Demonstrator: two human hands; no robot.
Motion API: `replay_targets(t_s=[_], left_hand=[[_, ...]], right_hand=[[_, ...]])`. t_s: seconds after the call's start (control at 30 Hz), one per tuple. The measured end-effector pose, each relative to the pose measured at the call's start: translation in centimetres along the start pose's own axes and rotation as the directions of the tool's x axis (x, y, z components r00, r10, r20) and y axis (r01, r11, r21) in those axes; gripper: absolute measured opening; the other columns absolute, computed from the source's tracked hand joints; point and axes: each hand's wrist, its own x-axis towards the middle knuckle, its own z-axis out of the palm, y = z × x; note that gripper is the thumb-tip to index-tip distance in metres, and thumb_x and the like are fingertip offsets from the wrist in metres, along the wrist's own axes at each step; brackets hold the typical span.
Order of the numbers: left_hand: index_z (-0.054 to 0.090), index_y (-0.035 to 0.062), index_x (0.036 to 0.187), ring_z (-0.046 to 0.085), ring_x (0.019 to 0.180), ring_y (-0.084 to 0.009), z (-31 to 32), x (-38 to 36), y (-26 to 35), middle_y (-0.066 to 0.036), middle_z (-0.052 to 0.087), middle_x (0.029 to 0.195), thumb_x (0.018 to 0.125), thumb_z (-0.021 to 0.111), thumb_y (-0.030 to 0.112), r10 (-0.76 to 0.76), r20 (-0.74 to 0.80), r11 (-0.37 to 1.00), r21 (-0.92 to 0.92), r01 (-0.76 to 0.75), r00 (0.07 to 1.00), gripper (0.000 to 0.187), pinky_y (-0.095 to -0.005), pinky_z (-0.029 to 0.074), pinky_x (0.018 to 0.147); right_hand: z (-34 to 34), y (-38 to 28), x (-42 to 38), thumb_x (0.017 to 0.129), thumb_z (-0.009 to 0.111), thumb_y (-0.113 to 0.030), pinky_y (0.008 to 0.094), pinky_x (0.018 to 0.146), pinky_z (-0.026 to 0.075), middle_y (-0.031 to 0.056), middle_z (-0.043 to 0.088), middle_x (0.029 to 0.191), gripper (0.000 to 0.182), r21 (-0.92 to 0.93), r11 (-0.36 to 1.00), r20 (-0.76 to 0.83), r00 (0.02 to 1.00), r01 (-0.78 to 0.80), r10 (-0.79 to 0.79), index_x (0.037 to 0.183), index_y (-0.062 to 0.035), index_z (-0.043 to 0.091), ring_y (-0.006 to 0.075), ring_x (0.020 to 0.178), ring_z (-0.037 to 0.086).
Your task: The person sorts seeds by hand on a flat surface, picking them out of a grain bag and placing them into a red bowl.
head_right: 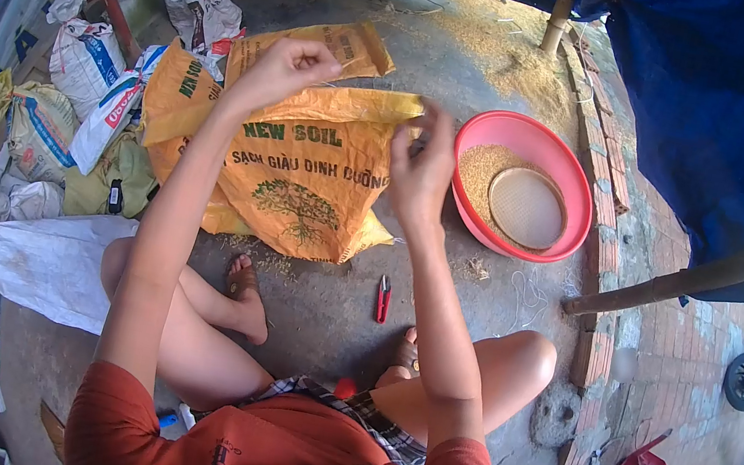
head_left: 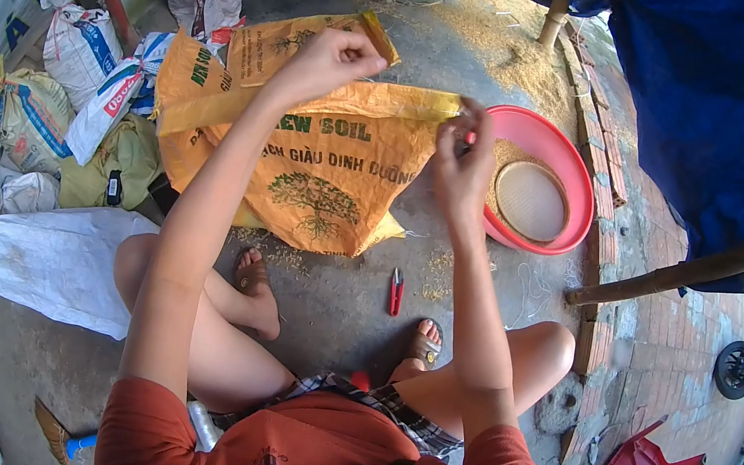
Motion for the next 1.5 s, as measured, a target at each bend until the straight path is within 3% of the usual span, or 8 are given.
replay_targets(t_s=[0.17,0.3,0.4,0.53,0.97,1.03,1.13,1.5], left_hand=[[0.064,0.0001,0.090,0.045,0.059,-0.0120,1.3,-1.2,1.3,-0.005,0.056,0.071,0.079,0.064,0.017,0.130,-0.059,0.963,0.245,-0.112,0.990,0.020,-0.0274,0.040,0.058],[0.064,0.0011,0.093,0.047,0.060,-0.0142,1.3,-1.3,1.3,-0.006,0.057,0.075,0.080,0.062,0.014,0.138,-0.035,0.942,0.315,-0.120,0.990,0.019,-0.0284,0.040,0.058],[0.065,0.0017,0.095,0.055,0.068,-0.0163,1.6,-1.1,0.2,-0.009,0.061,0.079,0.080,0.061,0.012,0.178,-0.045,0.939,0.308,-0.155,0.983,0.019,-0.0280,0.043,0.062],[0.066,0.0022,0.092,0.060,0.085,-0.0263,1.5,-0.7,-0.6,-0.013,0.064,0.096,0.079,0.059,0.010,0.122,-0.011,0.955,0.275,-0.114,0.992,0.017,-0.0351,0.045,0.081],[0.068,0.0062,0.084,0.054,0.081,-0.0206,2.0,-1.3,1.9,-0.007,0.055,0.088,0.074,0.069,0.025,0.159,-0.085,0.977,0.158,-0.144,0.984,0.021,-0.0346,0.043,0.076],[0.067,0.0038,0.074,0.044,0.079,-0.0186,3.7,-2.8,4.8,-0.004,0.047,0.080,0.068,0.074,0.029,0.229,-0.116,0.781,0.614,-0.112,0.966,0.027,-0.0331,0.036,0.074],[0.067,0.0035,0.068,0.041,0.086,-0.0209,6.8,-3.9,4.3,-0.006,0.046,0.081,0.064,0.075,0.033,0.334,-0.125,0.612,0.782,-0.115,0.934,0.031,-0.0348,0.032,0.075],[0.065,0.0050,0.066,0.048,0.084,-0.0251,6.0,-3.2,0.4,-0.010,0.052,0.078,0.065,0.069,0.019,0.266,-0.122,0.753,0.646,-0.127,0.956,0.015,-0.0373,0.036,0.076]], right_hand=[[-0.6,4.3,1.1,0.085,0.057,-0.014,0.0221,0.042,0.040,0.0215,0.040,0.130,0.054,0.076,0.992,-0.033,0.994,-0.103,0.106,0.130,0.0010,0.032,0.0087,0.048,0.049],[-0.7,2.2,0.6,0.085,0.061,-0.019,0.0211,0.034,0.031,0.0085,0.058,0.076,0.039,0.310,0.872,0.134,0.925,-0.380,0.356,0.115,0.0021,0.048,0.0063,0.040,0.041],[-0.6,3.6,0.8,0.084,0.063,-0.019,0.0211,0.035,0.030,-0.0009,0.045,0.052,0.019,0.391,0.794,0.187,0.885,-0.465,0.426,0.089,-0.0025,0.056,0.0056,0.040,0.040],[-0.3,4.2,0.9,0.083,0.064,-0.018,0.0219,0.038,0.032,-0.0009,0.044,0.049,0.018,0.480,0.762,0.161,0.897,-0.435,0.410,0.074,-0.0063,0.053,0.0060,0.040,0.040],[-0.1,4.3,1.2,0.083,0.062,-0.014,0.0240,0.047,0.047,0.0027,0.055,0.067,0.016,0.524,0.760,0.100,0.914,-0.384,0.393,0.081,-0.0002,0.057,0.0086,0.051,0.051],[0.0,4.3,1.2,0.083,0.062,-0.014,0.0238,0.047,0.047,0.0026,0.055,0.066,0.015,0.531,0.753,0.099,0.911,-0.389,0.401,0.081,-0.0001,0.057,0.0085,0.051,0.051],[0.1,4.0,1.2,0.083,0.062,-0.014,0.0236,0.047,0.046,0.0027,0.055,0.065,0.016,0.513,0.760,0.095,0.907,-0.399,0.411,0.080,0.0002,0.056,0.0085,0.050,0.050],[-0.2,4.4,1.1,0.084,0.062,-0.014,0.0234,0.046,0.045,0.0028,0.054,0.064,0.016,0.543,0.754,0.084,0.917,-0.370,0.390,0.078,-0.0003,0.056,0.0084,0.050,0.050]])
